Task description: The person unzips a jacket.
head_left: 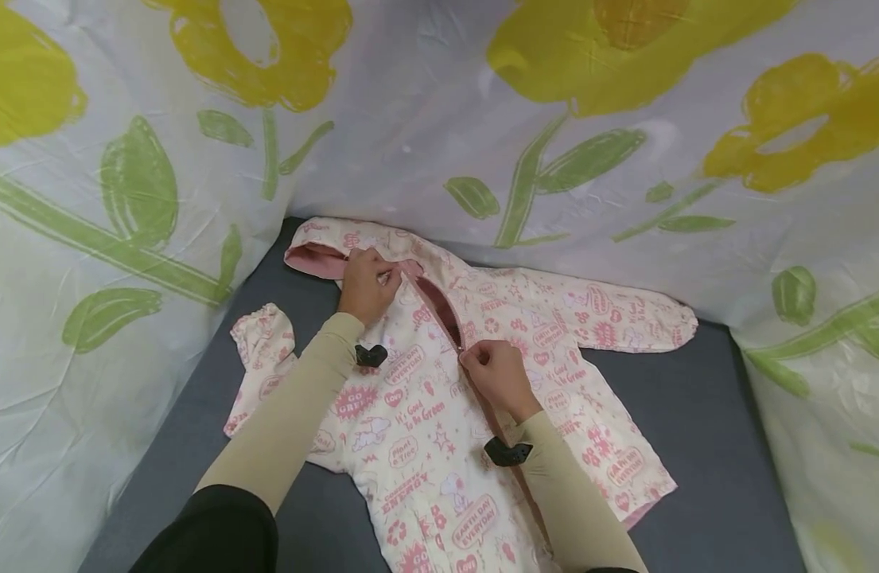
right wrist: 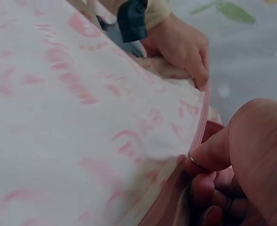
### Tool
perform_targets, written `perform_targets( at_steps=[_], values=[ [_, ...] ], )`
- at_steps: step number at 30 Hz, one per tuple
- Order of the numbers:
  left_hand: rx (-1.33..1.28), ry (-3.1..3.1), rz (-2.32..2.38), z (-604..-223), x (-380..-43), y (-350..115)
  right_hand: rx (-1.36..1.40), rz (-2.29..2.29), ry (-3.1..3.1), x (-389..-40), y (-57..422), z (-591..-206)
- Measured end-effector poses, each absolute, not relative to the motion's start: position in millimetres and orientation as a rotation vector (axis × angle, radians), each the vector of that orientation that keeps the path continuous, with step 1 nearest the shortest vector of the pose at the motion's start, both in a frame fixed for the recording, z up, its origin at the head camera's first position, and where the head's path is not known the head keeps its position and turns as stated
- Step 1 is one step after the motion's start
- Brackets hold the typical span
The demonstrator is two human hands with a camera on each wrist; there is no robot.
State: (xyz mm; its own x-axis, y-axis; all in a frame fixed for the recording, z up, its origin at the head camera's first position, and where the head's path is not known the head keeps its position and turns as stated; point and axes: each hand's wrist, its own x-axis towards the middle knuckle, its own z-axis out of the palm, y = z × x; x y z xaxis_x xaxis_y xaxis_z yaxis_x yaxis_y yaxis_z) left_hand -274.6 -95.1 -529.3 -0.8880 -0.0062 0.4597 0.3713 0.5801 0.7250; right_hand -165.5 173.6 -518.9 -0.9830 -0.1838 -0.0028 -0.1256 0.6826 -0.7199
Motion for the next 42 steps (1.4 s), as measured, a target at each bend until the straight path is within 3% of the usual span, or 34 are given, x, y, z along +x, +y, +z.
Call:
perform_targets(
  at_steps=[15, 42],
  values=[
    [-0.252, -2.348, -1.187, -517, -292, -121, -0.125, -1.183, 2.841, -106, 201, -519],
    [0.082, -2.375, -1.034, -491, -316, -159, 0.039, -0.996, 2.754, 5, 235, -507]
  ],
)
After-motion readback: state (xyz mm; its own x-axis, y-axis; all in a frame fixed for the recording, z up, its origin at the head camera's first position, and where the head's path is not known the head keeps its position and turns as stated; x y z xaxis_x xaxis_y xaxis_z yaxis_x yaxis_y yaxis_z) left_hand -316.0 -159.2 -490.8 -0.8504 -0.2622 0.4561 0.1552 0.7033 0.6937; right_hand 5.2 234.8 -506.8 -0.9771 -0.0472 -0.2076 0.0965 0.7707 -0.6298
